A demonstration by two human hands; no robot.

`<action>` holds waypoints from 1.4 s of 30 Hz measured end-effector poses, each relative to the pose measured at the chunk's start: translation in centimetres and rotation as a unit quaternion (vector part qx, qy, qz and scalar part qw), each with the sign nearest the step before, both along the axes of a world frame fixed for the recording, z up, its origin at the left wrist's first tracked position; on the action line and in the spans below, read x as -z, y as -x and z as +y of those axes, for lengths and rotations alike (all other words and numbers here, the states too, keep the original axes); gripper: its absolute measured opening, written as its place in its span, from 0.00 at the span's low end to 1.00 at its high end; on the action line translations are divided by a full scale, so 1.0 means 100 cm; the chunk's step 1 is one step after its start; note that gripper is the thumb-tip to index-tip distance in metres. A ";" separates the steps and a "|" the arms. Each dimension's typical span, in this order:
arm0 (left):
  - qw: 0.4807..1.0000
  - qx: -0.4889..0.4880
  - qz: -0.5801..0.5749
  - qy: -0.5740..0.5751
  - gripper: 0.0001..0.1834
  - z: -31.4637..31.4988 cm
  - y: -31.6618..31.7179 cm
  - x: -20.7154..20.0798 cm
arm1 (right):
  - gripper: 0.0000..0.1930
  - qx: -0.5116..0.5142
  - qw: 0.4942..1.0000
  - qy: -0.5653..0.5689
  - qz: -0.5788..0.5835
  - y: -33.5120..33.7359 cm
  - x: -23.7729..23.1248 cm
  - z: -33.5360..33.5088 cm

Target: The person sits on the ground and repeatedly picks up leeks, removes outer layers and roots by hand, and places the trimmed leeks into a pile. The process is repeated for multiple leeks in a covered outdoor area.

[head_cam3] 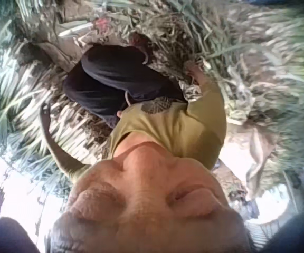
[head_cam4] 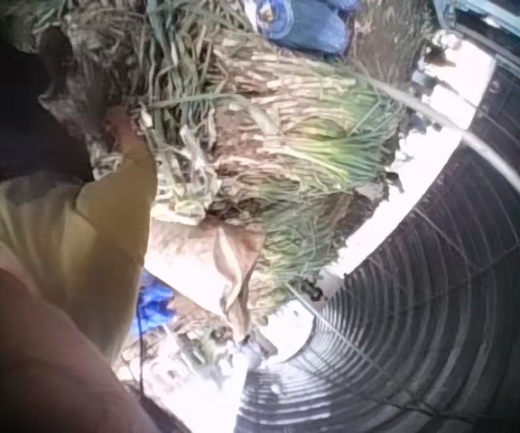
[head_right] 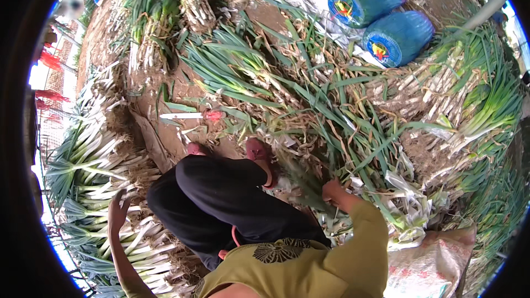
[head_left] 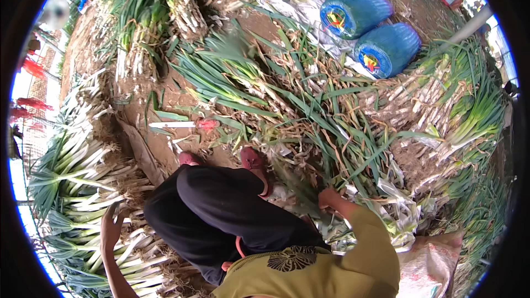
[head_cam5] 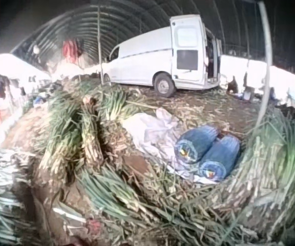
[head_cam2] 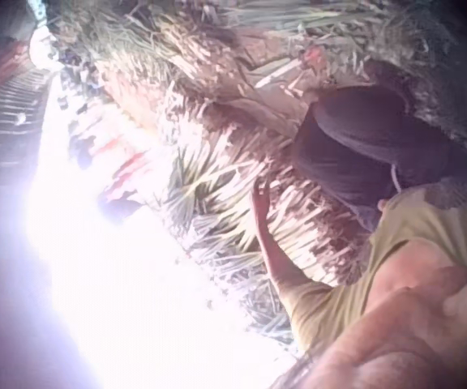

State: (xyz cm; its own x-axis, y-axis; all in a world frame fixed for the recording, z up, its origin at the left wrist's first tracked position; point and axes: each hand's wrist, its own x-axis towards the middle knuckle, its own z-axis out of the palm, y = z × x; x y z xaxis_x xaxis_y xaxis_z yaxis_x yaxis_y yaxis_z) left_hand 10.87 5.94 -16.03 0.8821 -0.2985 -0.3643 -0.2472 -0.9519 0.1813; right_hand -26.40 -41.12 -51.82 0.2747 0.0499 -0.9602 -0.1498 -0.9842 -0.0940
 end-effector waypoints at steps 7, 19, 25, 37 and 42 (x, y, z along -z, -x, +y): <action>0.917 0.363 0.016 0.166 0.20 -0.263 0.011 0.009 | 0.14 0.274 0.929 -0.059 -0.241 -0.158 -0.038 -0.102; 0.953 0.276 0.037 0.118 0.19 -0.284 -0.015 0.061 | 0.25 0.093 0.991 -0.001 0.096 -0.036 0.001 -0.071; 0.935 0.307 0.082 0.155 0.19 -0.282 -0.028 0.062 | 0.21 0.462 0.844 0.121 -0.245 -0.157 0.009 -0.130; 0.917 0.313 -0.011 0.249 0.15 -0.299 -0.030 0.080 | 0.32 0.562 0.717 0.008 -0.411 -0.168 -0.125 -0.113; 0.895 0.224 0.130 0.363 0.24 -0.360 -0.020 0.104 | 0.28 0.485 0.677 0.015 -0.554 -0.160 -0.206 -0.097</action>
State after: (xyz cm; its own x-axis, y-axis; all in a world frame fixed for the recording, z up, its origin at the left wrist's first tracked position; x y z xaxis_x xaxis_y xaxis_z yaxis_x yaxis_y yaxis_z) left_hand 12.90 -30.08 -26.39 0.5273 -0.8429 -0.1068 -0.4341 -0.3753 0.8189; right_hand -10.36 -50.80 -31.25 0.7158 -0.6850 -0.1357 -0.5813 -0.4767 -0.6594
